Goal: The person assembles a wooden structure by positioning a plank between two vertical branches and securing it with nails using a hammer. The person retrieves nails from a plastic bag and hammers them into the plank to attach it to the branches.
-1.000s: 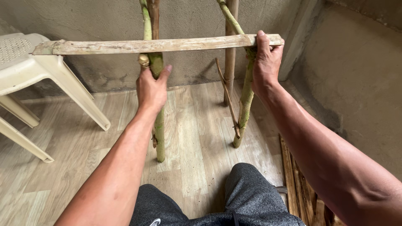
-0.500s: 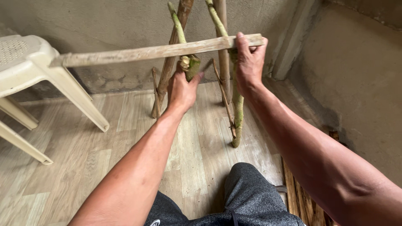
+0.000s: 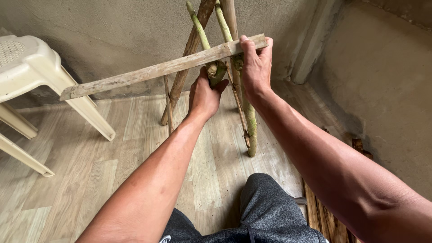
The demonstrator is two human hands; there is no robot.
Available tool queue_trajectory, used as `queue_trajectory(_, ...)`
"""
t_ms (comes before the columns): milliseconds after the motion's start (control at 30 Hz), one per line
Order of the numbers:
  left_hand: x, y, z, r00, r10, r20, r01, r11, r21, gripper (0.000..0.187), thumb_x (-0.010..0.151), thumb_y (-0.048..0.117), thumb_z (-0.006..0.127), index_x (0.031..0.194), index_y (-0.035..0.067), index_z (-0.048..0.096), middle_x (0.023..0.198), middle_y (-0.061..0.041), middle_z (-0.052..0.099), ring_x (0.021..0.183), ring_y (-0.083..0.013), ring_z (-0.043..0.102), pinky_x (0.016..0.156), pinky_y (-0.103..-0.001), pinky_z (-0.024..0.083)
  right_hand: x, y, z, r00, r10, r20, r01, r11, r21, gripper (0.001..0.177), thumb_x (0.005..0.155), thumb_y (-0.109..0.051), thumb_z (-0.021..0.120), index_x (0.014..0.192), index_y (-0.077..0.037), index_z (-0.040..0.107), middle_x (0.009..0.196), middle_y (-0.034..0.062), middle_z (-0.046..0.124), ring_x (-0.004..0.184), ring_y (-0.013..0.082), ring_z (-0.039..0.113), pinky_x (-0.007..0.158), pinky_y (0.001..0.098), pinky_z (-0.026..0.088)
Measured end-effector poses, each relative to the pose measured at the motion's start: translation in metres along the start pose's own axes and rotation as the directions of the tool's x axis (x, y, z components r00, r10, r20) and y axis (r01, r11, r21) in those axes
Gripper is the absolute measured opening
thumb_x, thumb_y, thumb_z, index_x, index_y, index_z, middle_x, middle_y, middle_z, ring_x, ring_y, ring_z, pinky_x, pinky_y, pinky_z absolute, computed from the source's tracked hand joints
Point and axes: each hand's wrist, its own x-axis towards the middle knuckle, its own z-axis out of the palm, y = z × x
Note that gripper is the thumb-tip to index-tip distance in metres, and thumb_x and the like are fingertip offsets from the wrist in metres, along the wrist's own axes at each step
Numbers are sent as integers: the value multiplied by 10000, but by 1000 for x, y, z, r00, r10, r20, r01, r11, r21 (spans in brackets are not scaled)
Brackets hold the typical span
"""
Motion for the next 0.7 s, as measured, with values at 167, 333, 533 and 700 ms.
queue_trajectory(167,2,-7,4,994,-108,27,108,994,27,480,914,181,732,1335,45,546,1271,-125,712,1130,-247,692,1007,-397,538,3,-5,0,995,100,-14,-99,993,58,371,991,-458,528,1114,-124,424,1010,102,549,933,235,538,760,483,532)
queue_trajectory(333,-2,3,2,997,-73,39,68,991,116,454,919,228,723,1293,45,544,1243,-137,717,1081,-267,714,957,-425,539,13,-8,2,995,76,-61,-78,996,-32,434,982,-512,458,1218,-160,360,1086,145,609,1057,274,596,855,543,555)
queue_trajectory(533,-2,9,5,994,-102,40,91,974,210,406,921,265,726,1222,35,582,1147,-166,734,1035,-302,718,896,-442,557,24,-5,-3,992,1,-130,-2,1000,-10,455,1006,-513,445,1194,-99,428,1087,167,596,1101,306,597,904,568,547)
queue_trajectory(700,1,-4,14,997,-52,53,36,961,275,438,922,321,724,1241,46,602,1141,-159,719,1046,-312,690,897,-447,531,45,-15,-9,978,-158,-135,172,981,95,428,1023,-466,437,1212,-82,453,1057,120,528,1038,276,622,820,524,627)
